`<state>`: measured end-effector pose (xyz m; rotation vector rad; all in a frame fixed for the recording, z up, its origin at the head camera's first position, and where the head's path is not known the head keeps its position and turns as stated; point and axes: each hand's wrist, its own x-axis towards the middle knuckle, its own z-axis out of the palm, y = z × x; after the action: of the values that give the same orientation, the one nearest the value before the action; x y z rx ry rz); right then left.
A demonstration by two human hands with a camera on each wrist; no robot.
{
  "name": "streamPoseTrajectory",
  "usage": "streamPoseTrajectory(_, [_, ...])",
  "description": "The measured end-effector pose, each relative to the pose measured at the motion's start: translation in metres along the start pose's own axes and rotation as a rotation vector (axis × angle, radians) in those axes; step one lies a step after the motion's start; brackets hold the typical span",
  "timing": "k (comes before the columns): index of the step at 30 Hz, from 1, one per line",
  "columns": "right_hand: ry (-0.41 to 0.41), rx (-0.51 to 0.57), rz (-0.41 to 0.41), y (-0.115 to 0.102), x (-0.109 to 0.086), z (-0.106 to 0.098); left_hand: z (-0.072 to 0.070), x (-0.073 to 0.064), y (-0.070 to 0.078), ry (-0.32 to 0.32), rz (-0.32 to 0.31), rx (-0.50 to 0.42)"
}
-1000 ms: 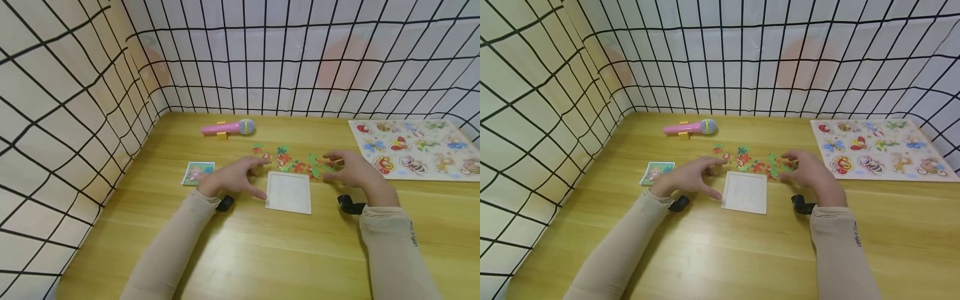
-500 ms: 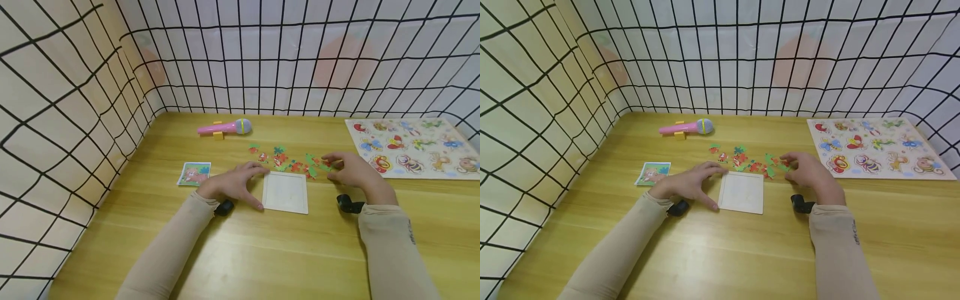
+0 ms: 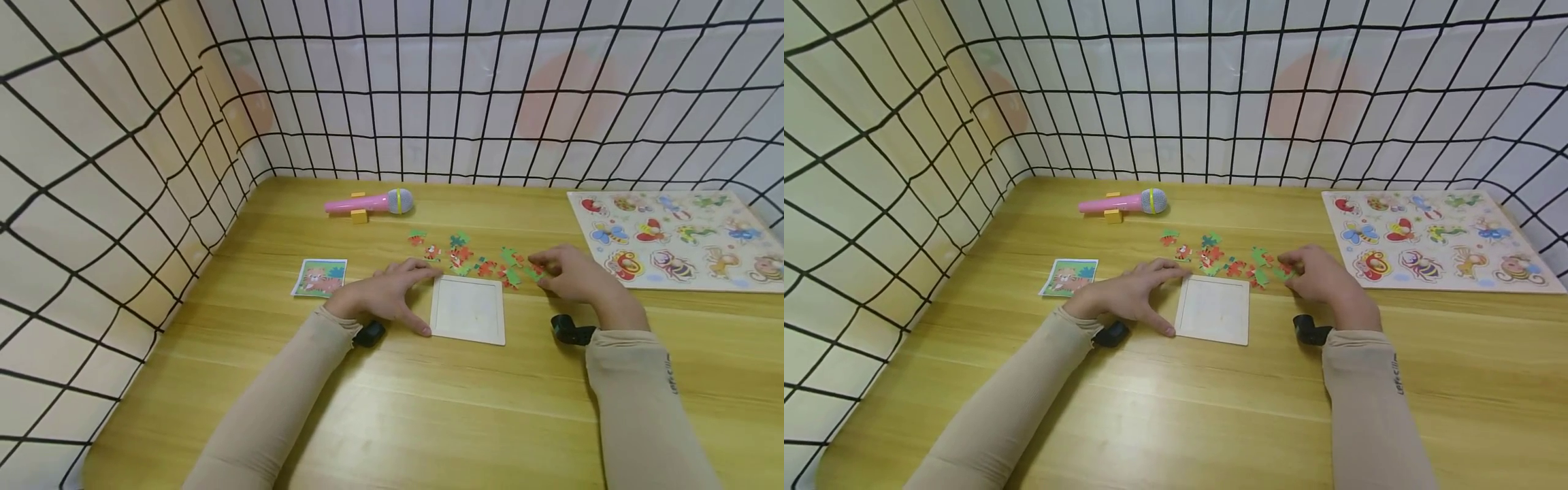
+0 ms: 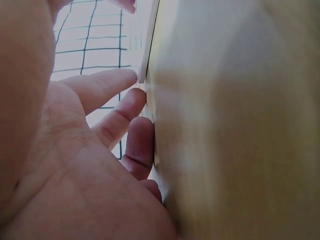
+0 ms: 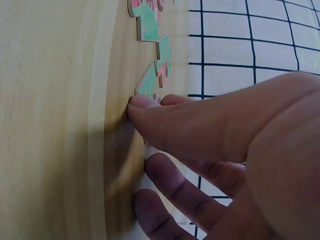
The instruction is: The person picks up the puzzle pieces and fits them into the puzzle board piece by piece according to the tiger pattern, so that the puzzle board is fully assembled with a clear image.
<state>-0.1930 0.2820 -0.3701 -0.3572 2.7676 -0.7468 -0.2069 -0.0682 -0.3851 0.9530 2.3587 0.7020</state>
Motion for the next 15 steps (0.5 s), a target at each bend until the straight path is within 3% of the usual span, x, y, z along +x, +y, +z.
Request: streamPoseTrajectory(15, [-0.022, 0.035, 0.126, -0.0021, -0.0046, -0.0022, 0.0003, -0.0010, 0.0020, -0.001, -0.005, 0.005])
